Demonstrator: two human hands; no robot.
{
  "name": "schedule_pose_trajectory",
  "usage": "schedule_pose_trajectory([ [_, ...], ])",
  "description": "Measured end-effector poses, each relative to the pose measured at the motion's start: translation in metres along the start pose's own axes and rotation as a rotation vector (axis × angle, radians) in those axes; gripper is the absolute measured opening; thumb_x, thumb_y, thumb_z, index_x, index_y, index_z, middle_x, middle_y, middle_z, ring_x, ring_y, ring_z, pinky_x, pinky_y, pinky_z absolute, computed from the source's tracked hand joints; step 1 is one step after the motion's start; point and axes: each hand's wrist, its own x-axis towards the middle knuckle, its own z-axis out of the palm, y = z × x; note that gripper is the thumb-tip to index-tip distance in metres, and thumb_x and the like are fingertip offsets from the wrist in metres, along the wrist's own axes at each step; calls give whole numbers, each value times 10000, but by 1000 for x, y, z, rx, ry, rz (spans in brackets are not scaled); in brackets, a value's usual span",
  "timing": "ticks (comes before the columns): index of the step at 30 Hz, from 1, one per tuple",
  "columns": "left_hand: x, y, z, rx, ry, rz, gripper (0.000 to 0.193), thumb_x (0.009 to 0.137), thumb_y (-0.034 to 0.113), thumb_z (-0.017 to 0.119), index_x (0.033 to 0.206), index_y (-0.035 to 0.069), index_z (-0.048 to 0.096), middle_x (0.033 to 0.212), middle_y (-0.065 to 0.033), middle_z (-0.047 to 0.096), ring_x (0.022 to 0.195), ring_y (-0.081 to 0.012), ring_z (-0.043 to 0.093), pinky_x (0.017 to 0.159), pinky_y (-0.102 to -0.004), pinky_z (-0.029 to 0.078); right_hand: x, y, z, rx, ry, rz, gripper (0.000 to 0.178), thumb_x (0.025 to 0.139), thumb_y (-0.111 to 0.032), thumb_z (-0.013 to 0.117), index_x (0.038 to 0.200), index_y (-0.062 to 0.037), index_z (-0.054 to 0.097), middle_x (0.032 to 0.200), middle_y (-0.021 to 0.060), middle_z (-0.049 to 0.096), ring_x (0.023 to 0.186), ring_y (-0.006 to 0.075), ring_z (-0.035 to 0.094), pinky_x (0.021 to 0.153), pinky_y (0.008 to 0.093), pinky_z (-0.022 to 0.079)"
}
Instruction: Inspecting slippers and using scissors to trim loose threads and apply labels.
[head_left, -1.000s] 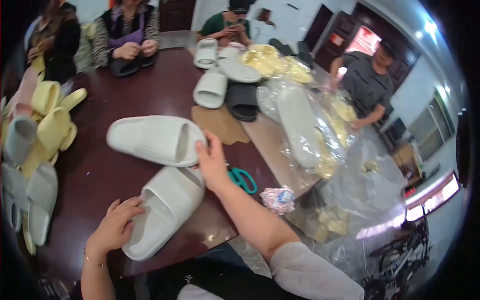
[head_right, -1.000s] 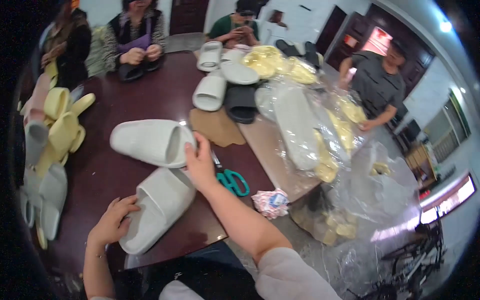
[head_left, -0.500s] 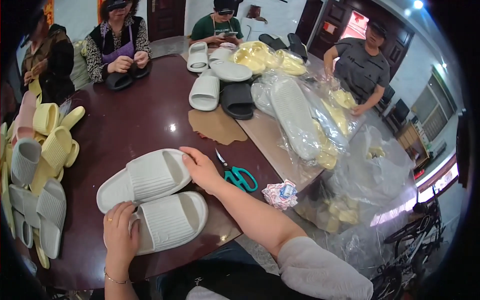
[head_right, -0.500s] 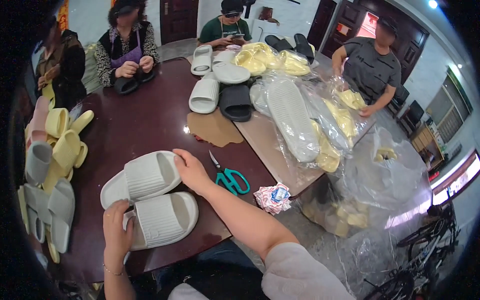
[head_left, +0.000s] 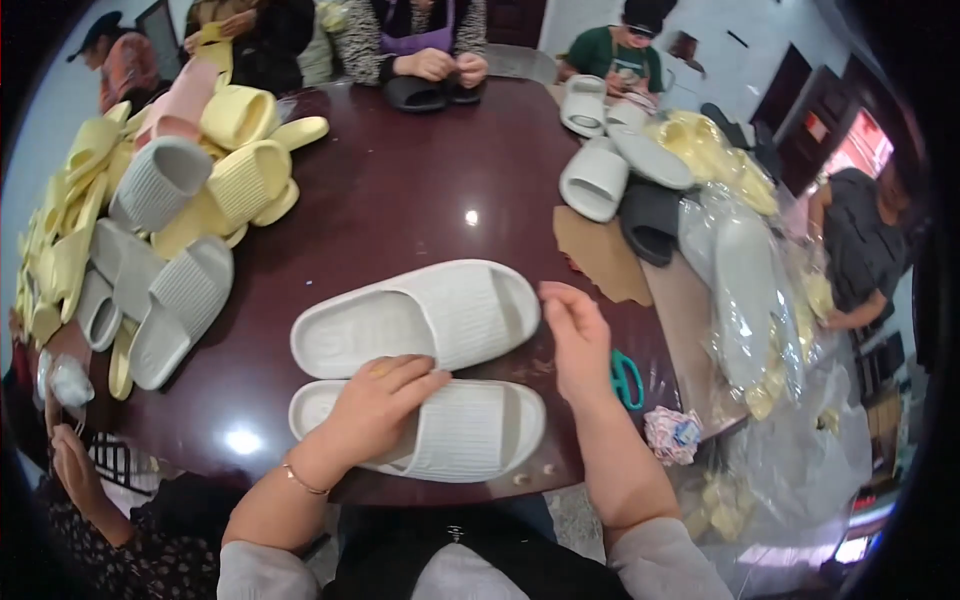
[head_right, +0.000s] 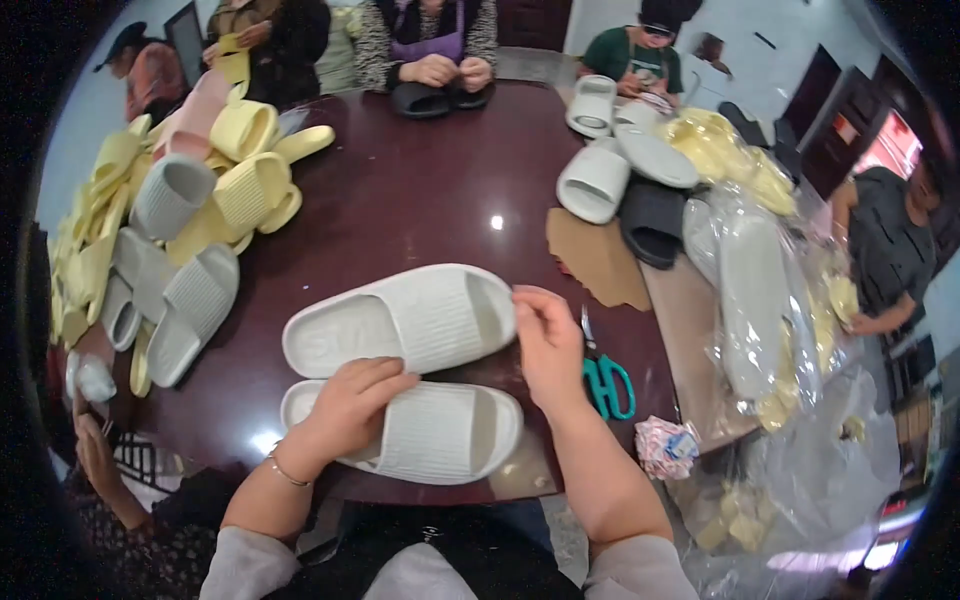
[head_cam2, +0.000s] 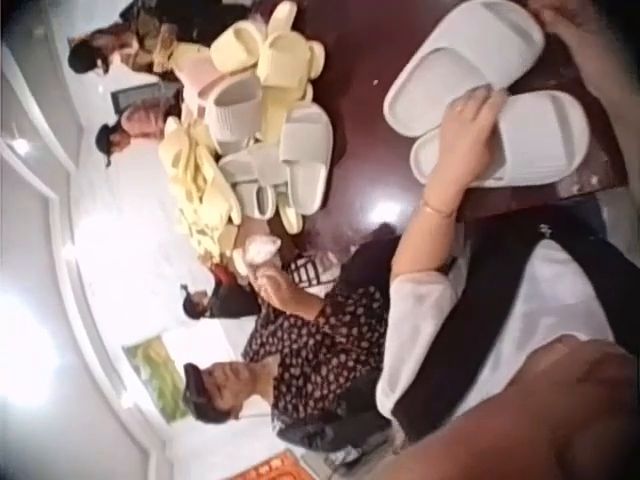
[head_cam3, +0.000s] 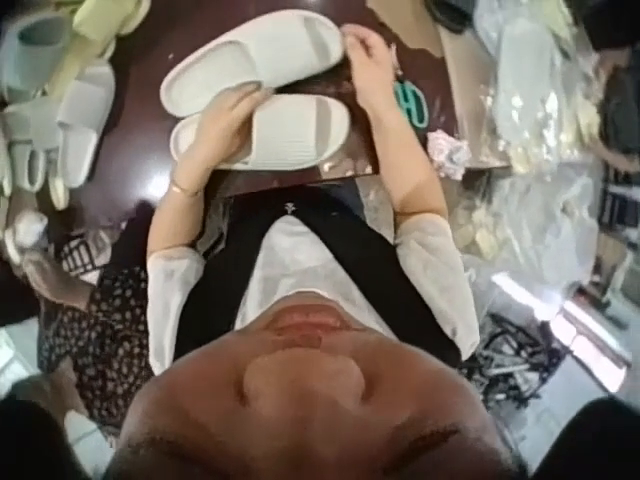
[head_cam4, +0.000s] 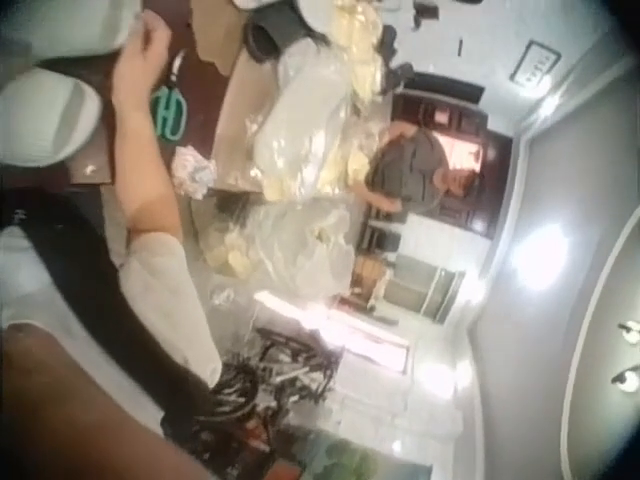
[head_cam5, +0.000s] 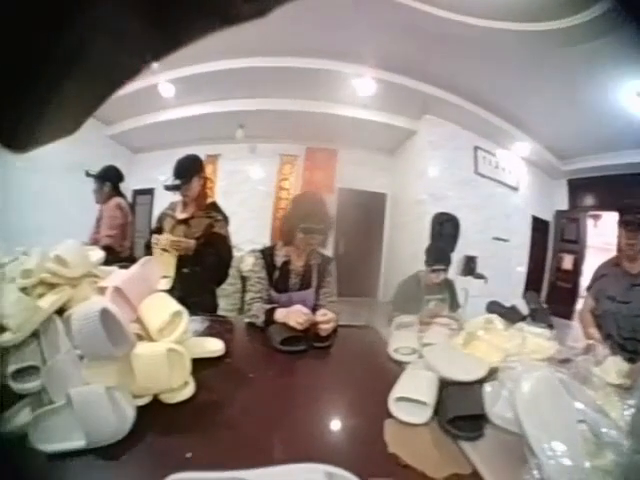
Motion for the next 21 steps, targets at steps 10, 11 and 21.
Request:
schedule_pose_trajectory([
  [10,-13,-16,4,-193,-37,25,386,669,-22,634,1036,96,626,1034,-131,601,967,-311,579,805,-383,472,-5,6,11,-331,-201,73,273,897,-51,545,1162,3,508,1152,82,576,1068,148,526,954,286,393],
  [11,-12,-17,8,-181,-7,15,378,671,-11,630,1033,94,617,1041,-128,595,978,-315,575,809,-392,469,-4,10,12,-335,-192,91,273,897,-51,545,1162,3,508,1152,82,576,1068,148,526,954,286,393],
  [21,-7,-30,18,-181,-74,-17,303,665,2,639,953,95,624,1009,-134,576,940,-315,565,853,-428,447,16,22,10,169,-71,259,250,921,-68,523,1165,-17,522,1141,90,583,1062,149,538,928,296,427],
])
